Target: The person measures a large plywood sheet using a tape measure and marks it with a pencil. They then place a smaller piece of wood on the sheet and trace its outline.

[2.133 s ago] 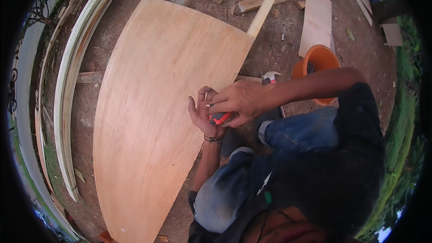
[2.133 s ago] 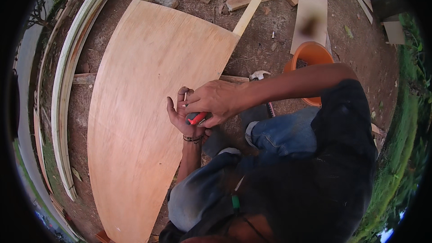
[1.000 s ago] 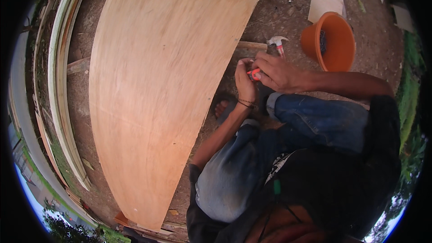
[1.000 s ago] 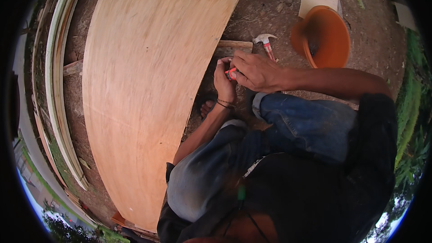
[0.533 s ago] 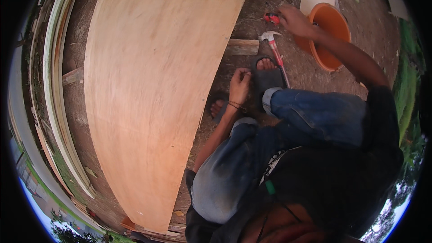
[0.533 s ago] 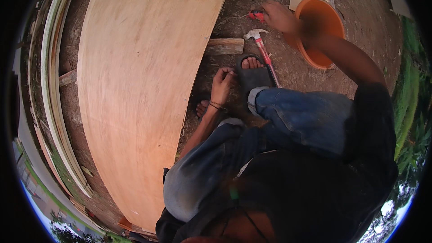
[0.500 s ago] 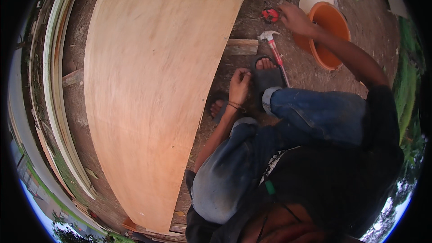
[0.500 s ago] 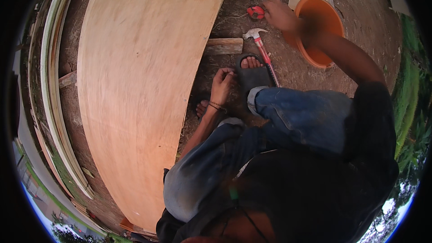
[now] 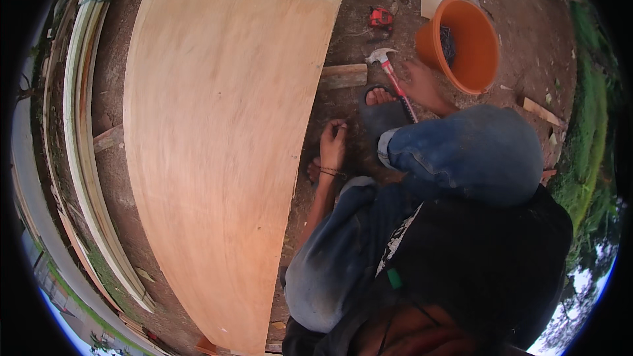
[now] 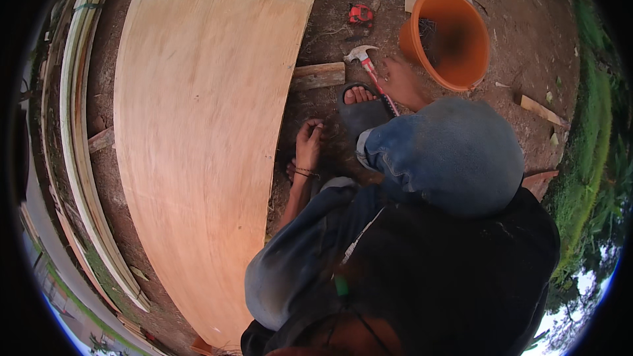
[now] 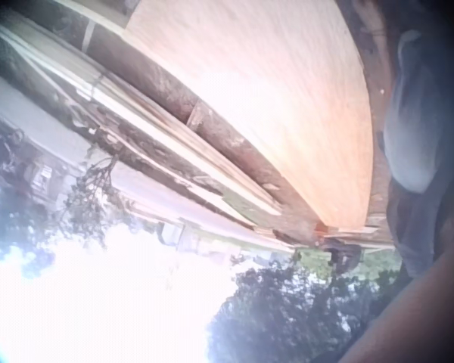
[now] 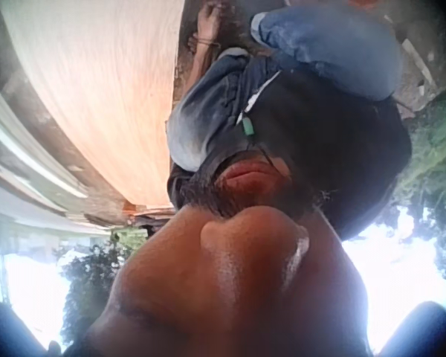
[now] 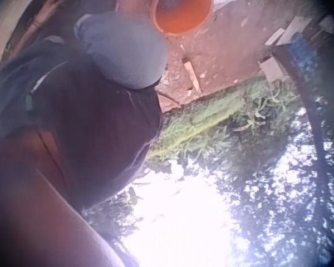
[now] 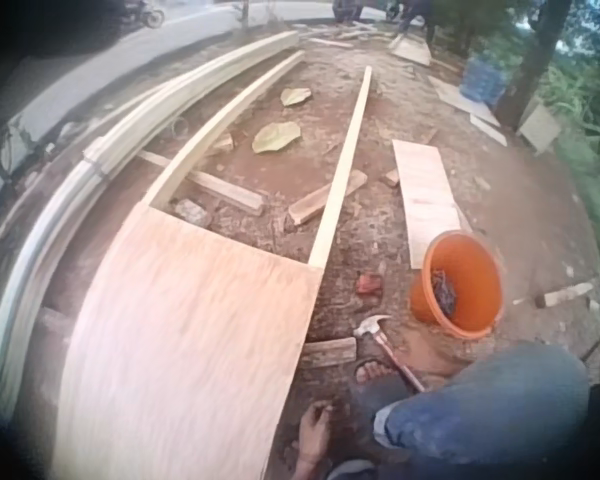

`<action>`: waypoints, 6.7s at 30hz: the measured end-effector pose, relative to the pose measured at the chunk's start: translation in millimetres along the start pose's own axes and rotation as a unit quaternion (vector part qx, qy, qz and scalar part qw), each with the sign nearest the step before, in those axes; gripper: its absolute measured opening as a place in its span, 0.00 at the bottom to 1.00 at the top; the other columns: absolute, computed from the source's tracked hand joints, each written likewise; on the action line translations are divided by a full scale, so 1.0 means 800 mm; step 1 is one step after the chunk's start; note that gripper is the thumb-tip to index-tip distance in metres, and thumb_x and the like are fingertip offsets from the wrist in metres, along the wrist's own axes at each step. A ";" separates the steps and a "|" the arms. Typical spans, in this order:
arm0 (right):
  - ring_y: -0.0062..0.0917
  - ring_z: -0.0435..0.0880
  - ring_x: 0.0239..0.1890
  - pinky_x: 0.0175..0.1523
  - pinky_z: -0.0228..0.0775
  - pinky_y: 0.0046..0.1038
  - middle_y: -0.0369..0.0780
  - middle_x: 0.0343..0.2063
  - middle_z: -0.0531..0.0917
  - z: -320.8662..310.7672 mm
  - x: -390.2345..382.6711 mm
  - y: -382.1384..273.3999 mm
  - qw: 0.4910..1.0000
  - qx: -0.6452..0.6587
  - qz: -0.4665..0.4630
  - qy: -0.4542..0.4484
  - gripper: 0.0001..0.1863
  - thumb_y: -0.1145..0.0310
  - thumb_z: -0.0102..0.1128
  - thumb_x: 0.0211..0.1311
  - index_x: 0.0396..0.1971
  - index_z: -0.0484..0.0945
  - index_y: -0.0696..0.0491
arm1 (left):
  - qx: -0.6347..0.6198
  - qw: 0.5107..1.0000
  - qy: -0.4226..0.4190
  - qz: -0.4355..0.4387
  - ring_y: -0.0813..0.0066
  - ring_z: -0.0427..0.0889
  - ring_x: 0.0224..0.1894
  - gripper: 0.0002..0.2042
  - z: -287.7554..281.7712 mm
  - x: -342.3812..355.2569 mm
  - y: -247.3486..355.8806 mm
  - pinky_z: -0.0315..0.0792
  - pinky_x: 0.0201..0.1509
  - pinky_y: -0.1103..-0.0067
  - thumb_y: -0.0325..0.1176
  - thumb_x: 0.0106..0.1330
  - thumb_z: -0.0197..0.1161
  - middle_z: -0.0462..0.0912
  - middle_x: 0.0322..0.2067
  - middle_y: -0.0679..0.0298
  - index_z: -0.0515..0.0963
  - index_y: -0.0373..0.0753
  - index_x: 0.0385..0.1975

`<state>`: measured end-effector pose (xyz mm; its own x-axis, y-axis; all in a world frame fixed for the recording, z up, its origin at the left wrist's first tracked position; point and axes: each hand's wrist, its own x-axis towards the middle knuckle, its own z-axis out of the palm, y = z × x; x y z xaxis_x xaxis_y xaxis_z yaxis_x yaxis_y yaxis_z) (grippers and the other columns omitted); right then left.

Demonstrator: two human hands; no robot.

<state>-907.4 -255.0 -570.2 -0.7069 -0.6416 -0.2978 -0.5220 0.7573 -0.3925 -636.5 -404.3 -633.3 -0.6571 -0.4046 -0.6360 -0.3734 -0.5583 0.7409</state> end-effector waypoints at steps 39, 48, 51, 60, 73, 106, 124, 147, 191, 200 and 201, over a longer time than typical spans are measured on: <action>0.46 0.73 0.70 0.73 0.67 0.38 0.57 0.68 0.72 -0.210 0.343 0.368 0.943 -0.083 0.318 0.056 0.65 0.47 0.89 0.34 0.70 0.64 0.67 | 0.116 0.993 0.007 -0.028 0.68 0.85 0.48 0.15 -0.036 -0.010 -0.026 0.75 0.55 0.74 0.36 0.77 0.59 0.85 0.44 0.54 0.76 0.31 0.55; 0.47 0.75 0.68 0.72 0.68 0.37 0.60 0.65 0.75 -0.217 0.330 0.299 0.953 -0.045 0.288 0.082 0.71 0.46 0.92 0.24 0.68 0.64 0.71 | 0.090 0.995 0.040 -0.008 0.70 0.86 0.46 0.14 -0.028 -0.005 -0.024 0.76 0.55 0.75 0.34 0.78 0.58 0.85 0.44 0.57 0.76 0.32 0.56; 0.46 0.77 0.66 0.70 0.69 0.37 0.59 0.64 0.76 -0.216 0.328 0.290 0.942 0.004 0.309 0.132 0.68 0.49 0.92 0.27 0.68 0.64 0.71 | 0.090 0.995 0.022 -0.023 0.71 0.86 0.46 0.14 -0.029 -0.009 -0.014 0.77 0.54 0.75 0.33 0.78 0.59 0.85 0.45 0.56 0.76 0.32 0.56; 0.36 0.83 0.58 0.55 0.81 0.43 0.52 0.59 0.80 -0.224 0.340 0.280 0.856 0.275 0.421 0.121 0.56 0.65 0.84 0.50 0.74 0.56 0.63 | 0.033 0.999 0.014 -0.039 0.69 0.88 0.46 0.14 -0.033 -0.006 -0.018 0.78 0.53 0.75 0.33 0.78 0.59 0.84 0.45 0.56 0.74 0.31 0.57; 0.36 0.86 0.54 0.49 0.83 0.40 0.50 0.50 0.85 -0.215 0.402 0.143 0.894 0.166 0.406 0.096 0.42 0.66 0.78 0.58 0.69 0.65 0.60 | 0.050 0.997 0.027 -0.043 0.70 0.88 0.46 0.15 -0.023 -0.010 -0.021 0.78 0.53 0.75 0.34 0.80 0.56 0.85 0.45 0.56 0.74 0.31 0.57; 0.18 0.87 0.39 0.48 0.82 0.25 0.46 0.64 0.80 -0.083 0.291 -0.353 0.900 0.315 -0.301 -0.011 0.44 0.72 0.75 0.59 0.76 0.65 0.44 | 0.211 0.851 0.410 0.252 0.51 0.66 0.72 0.32 -0.153 -0.086 0.209 0.62 0.75 0.58 0.40 0.74 0.65 0.69 0.69 0.46 0.62 0.32 0.71; 0.47 0.67 0.73 0.74 0.66 0.39 0.50 0.74 0.65 0.053 0.176 -0.306 0.898 0.164 -0.407 0.031 0.47 0.72 0.68 0.64 0.80 0.52 0.48 | 0.530 0.736 0.407 0.113 0.40 0.29 0.82 0.64 -0.180 0.031 0.194 0.25 0.76 0.35 0.77 0.58 0.61 0.35 0.79 0.35 0.43 0.29 0.79; 0.53 0.63 0.75 0.75 0.64 0.41 0.51 0.76 0.61 0.040 0.165 -0.277 0.866 0.184 -0.463 -0.047 0.50 0.74 0.66 0.62 0.80 0.46 0.55 | 0.568 0.712 0.410 0.043 0.42 0.30 0.83 0.62 -0.155 -0.002 0.184 0.24 0.75 0.35 0.73 0.63 0.60 0.34 0.80 0.37 0.39 0.28 0.79; 0.53 0.66 0.73 0.72 0.68 0.41 0.50 0.76 0.61 0.013 0.182 -0.257 0.853 0.228 -0.450 -0.131 0.57 0.72 0.72 0.57 0.81 0.44 0.49 | 0.235 0.842 0.443 0.197 0.57 0.35 0.84 0.53 -0.103 -0.012 0.168 0.10 0.79 0.52 0.43 0.63 0.73 0.45 0.81 0.49 0.43 0.34 0.80; 0.56 0.68 0.70 0.76 0.61 0.46 0.52 0.75 0.62 0.019 0.171 -0.259 0.852 0.200 -0.472 -0.106 0.53 0.71 0.69 0.60 0.80 0.44 0.55 | -0.035 0.823 0.512 0.243 0.54 0.42 0.83 0.44 -0.086 -0.004 0.191 0.42 0.84 0.60 0.29 0.68 0.70 0.46 0.80 0.46 0.48 0.30 0.78; 0.56 0.68 0.70 0.76 0.60 0.46 0.52 0.75 0.61 0.019 0.172 -0.256 0.852 0.198 -0.471 -0.113 0.53 0.72 0.69 0.61 0.80 0.44 0.55 | -0.083 0.833 0.489 0.246 0.54 0.43 0.82 0.44 -0.089 -0.004 0.197 0.42 0.84 0.60 0.29 0.68 0.70 0.48 0.79 0.46 0.47 0.29 0.78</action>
<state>-890.4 -500.8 -544.3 0.0704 -0.9829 0.1701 -0.5737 -0.1794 -0.7992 -646.6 -542.4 -530.0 0.1744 -0.9649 -0.1964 -0.0678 -0.2108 0.9752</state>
